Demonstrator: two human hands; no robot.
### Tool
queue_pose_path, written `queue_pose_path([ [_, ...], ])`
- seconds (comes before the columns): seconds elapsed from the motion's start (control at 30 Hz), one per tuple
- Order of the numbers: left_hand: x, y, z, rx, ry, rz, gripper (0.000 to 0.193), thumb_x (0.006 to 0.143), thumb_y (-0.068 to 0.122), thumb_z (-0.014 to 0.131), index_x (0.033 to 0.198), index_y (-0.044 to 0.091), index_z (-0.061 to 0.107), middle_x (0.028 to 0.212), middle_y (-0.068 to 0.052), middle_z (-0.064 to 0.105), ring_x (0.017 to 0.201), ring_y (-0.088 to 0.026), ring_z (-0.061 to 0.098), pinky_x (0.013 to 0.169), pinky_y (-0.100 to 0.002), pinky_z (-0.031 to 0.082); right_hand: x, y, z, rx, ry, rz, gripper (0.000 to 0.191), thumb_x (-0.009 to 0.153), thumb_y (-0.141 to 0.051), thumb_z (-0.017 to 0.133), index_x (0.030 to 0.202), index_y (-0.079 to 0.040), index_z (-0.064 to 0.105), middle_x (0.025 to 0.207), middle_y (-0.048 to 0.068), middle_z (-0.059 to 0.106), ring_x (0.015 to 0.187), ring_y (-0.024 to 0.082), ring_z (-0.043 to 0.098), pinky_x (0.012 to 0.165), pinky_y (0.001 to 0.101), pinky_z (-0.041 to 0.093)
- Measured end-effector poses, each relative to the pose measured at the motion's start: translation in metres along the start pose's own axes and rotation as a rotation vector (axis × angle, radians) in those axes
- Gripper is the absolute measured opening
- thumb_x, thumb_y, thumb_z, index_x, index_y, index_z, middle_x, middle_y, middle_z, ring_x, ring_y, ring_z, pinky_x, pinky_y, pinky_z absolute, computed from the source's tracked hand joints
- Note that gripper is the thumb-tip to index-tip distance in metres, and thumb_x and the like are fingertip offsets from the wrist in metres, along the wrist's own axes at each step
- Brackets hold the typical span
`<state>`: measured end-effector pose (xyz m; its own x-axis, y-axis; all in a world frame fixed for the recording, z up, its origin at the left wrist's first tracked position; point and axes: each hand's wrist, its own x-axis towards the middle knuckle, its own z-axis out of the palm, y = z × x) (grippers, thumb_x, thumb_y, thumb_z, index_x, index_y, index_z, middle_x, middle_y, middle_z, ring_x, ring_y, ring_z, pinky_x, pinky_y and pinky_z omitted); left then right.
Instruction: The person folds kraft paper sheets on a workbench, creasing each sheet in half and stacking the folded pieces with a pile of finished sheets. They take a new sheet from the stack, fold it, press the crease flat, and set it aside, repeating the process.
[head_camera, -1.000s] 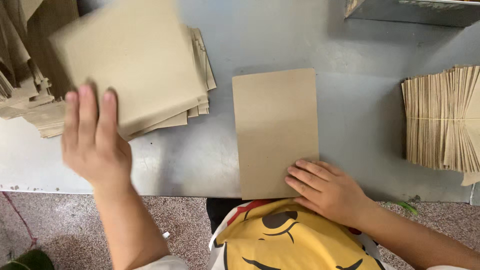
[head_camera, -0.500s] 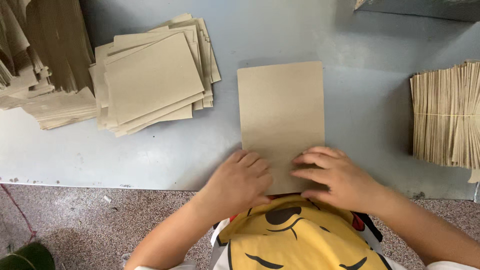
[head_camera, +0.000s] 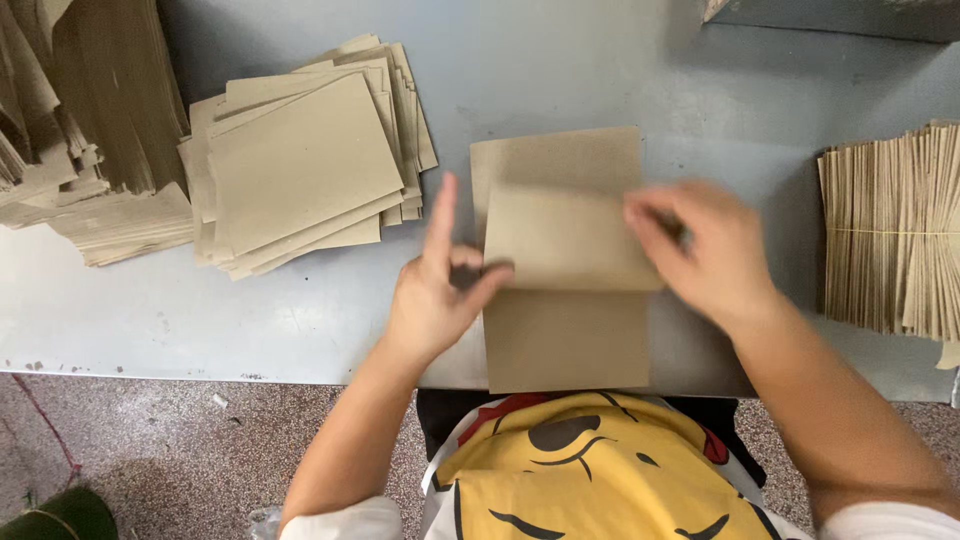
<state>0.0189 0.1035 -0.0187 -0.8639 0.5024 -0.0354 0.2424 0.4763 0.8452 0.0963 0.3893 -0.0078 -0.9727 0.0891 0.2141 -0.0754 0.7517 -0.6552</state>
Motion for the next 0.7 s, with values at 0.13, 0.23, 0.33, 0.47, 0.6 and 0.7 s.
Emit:
queue_pose_path([
  [0.13,0.011,-0.010,0.014,-0.057,0.047,-0.101,0.047,0.091,0.017,0.079,0.134,0.015,0.060,0.086,-0.007,0.075,0.069,-0.020,0.073,0.068,-0.031,0.060,0.040,0.021,0.026,-0.127,0.040,-0.055,0.009,0.100,-0.017,0.078,0.106,-0.012,0.076,0.088,0.004,0.069,0.084,0.026,0.062,0.079,0.0390,0.050],
  [0.23,0.021,-0.009,0.016,-0.003,0.106,-0.014,0.023,0.093,0.016,0.076,0.116,0.012,0.073,0.096,-0.007,0.075,0.076,-0.019,0.075,0.070,-0.032,0.060,0.050,0.028,0.039,-0.161,0.072,-0.089,0.008,0.100,-0.019,0.079,0.104,-0.014,0.076,0.089,0.002,0.069,0.088,0.026,0.060,0.079,0.0390,0.050],
  [0.33,0.025,-0.005,0.015,0.147,0.116,0.023,0.019,0.094,0.018,0.075,0.111,0.011,0.076,0.094,-0.007,0.072,0.079,-0.023,0.071,0.070,-0.036,0.058,0.054,0.032,0.043,-0.173,0.076,-0.078,0.007,0.100,-0.020,0.079,0.104,-0.015,0.077,0.089,0.002,0.068,0.089,0.026,0.059,0.077,0.0389,0.050],
  [0.47,0.018,0.001,0.012,0.553,0.134,0.158,0.016,0.090,0.023,0.076,0.105,0.017,0.079,0.098,-0.007,0.068,0.089,-0.027,0.067,0.069,-0.041,0.056,0.057,0.034,0.041,-0.158,0.047,-0.087,0.007,0.100,-0.020,0.079,0.103,-0.015,0.077,0.091,0.002,0.068,0.091,0.027,0.059,0.076,0.0394,0.049],
  [0.6,0.015,0.005,0.009,0.706,0.057,0.487,0.031,0.088,0.023,0.074,0.117,0.012,0.072,0.118,-0.006,0.064,0.110,-0.027,0.066,0.087,-0.040,0.060,0.059,0.035,0.042,-0.146,0.037,-0.058,0.006,0.101,-0.019,0.078,0.104,-0.014,0.077,0.091,0.002,0.067,0.093,0.027,0.060,0.078,0.0397,0.050],
  [0.7,0.015,0.009,0.007,0.617,-0.035,0.502,0.038,0.090,0.028,0.073,0.120,0.006,0.068,0.118,-0.011,0.064,0.107,-0.030,0.065,0.079,-0.041,0.059,0.060,0.036,0.043,-0.144,0.033,-0.053,0.006,0.102,-0.019,0.078,0.104,-0.014,0.077,0.091,0.003,0.066,0.093,0.027,0.060,0.079,0.0402,0.050],
])
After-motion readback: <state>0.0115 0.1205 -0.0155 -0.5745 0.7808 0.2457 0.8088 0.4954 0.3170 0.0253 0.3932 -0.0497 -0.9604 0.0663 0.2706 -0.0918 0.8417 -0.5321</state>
